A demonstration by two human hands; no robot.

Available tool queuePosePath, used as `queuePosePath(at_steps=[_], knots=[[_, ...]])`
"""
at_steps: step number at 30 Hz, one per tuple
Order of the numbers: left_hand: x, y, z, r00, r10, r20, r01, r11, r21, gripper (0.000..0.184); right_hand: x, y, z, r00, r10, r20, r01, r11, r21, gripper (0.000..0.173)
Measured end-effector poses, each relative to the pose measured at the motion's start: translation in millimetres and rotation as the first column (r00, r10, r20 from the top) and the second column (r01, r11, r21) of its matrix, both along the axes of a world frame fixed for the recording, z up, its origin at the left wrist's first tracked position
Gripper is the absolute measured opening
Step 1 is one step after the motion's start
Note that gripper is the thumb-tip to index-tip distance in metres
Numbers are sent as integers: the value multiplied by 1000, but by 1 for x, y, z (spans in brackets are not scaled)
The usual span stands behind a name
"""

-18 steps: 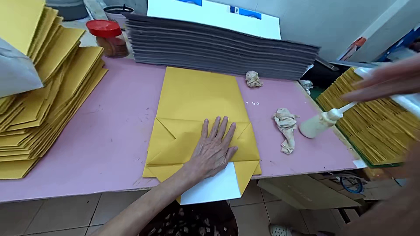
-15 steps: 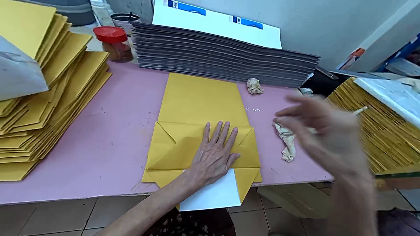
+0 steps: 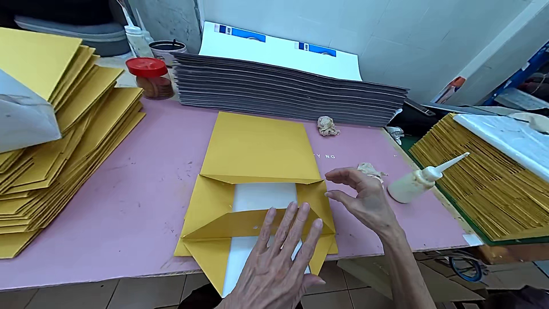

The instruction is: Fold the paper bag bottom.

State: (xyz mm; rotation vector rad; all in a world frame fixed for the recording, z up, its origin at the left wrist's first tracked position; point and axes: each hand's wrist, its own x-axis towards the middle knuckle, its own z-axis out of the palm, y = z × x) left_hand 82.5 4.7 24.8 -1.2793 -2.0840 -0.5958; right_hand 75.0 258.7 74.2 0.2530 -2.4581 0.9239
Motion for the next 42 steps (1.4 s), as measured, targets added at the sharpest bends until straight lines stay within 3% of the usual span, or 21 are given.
queuePosePath(at_steps=[3, 9, 14, 16, 24, 31, 37, 42], knots=[[8, -20, 19, 998, -9, 64, 3, 996, 94, 60, 2, -5, 2, 997, 1, -83, -1, 1000, 2, 29], [-18, -81, 26, 958, 152, 242, -222, 929, 295, 67, 23, -3, 0, 995, -27, -92, 32, 998, 49, 25], [-36, -79, 13, 906, 189, 378, -335, 866, 370, 79, 55, -32, -1, 999, 26, 26, -30, 988, 154, 69], [-41, -72, 10, 893, 189, 409, -357, 850, 387, 81, 61, -40, -1, 999, 39, 17, -42, 984, 173, 76], [-44, -64, 5, 868, 195, 457, -395, 829, 397, 84, 47, -34, 17, 993, 104, -59, -100, 992, 80, 64], [-45, -62, 3, 859, 217, 463, -428, 800, 420, 88, 30, -53, 27, 978, 201, -48, -195, 975, 111, 59], [-27, -73, -2, 876, 131, 464, -354, 829, 434, 89, 34, -36, 46, 994, 50, -95, -30, 980, 196, 45], [-2, -91, -7, 887, 116, 448, -304, 875, 376, 89, 28, -6, 30, 994, -88, -69, 102, 964, 246, 34]])
